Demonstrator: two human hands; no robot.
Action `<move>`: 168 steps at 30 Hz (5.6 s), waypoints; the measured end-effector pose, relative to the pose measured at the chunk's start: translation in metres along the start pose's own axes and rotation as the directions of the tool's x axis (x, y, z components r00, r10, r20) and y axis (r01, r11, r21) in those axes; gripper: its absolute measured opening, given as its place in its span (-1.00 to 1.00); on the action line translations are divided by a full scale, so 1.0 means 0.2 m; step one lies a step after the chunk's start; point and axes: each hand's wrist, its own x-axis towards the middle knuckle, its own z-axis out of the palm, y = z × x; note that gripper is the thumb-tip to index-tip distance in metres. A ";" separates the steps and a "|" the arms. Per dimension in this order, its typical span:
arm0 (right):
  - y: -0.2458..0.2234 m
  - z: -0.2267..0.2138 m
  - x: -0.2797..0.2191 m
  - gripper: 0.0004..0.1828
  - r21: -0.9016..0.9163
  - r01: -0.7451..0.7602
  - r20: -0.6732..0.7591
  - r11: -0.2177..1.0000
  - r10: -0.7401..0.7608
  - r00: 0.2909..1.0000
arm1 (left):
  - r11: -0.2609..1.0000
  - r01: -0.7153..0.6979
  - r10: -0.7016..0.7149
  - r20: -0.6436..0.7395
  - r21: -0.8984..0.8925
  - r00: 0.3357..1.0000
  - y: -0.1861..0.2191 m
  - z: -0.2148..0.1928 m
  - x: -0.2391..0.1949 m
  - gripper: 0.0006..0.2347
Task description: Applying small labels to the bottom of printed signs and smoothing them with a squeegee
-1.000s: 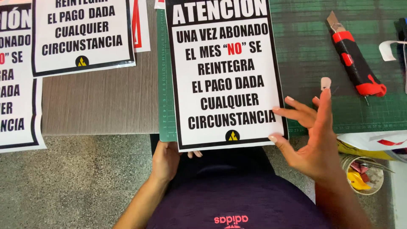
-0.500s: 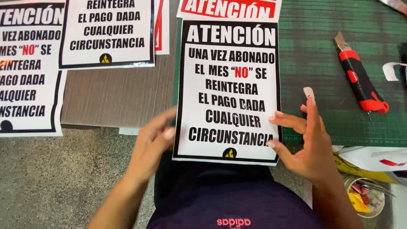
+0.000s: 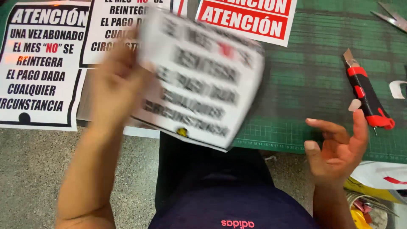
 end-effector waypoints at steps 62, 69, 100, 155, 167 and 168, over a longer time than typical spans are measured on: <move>0.14 0.40 0.93 -0.10 -0.048 0.220 0.802 0.974 -0.093 0.590 | 0.309 -0.903 0.602 0.673 0.300 0.429 -0.31 0.66 0.26 -0.80; 0.37 0.29 0.99 -0.22 0.012 0.014 0.364 1.000 -0.017 0.931 | 0.302 -0.946 0.676 0.673 0.117 0.299 -0.31 0.70 0.30 -0.83; 0.37 0.30 0.95 -0.63 -0.066 -0.469 0.620 0.881 0.404 0.673 | 0.486 -0.849 0.648 0.566 0.208 0.510 -0.30 0.75 0.25 -0.79; 0.15 0.40 0.97 -0.44 -0.401 -0.181 0.586 0.898 0.404 0.702 | 0.528 -0.843 0.631 0.616 0.105 0.472 -0.29 0.74 0.27 -0.82; 0.28 0.36 1.00 -0.64 -0.355 -0.174 0.531 0.918 0.352 0.771 | 0.530 -0.841 0.620 0.627 0.108 0.471 -0.29 0.73 0.27 -0.82; 0.30 0.36 1.00 -0.65 -0.342 -0.177 0.531 0.923 0.346 0.774 | 0.546 -0.831 0.621 0.615 0.106 0.487 -0.29 0.74 0.27 -0.81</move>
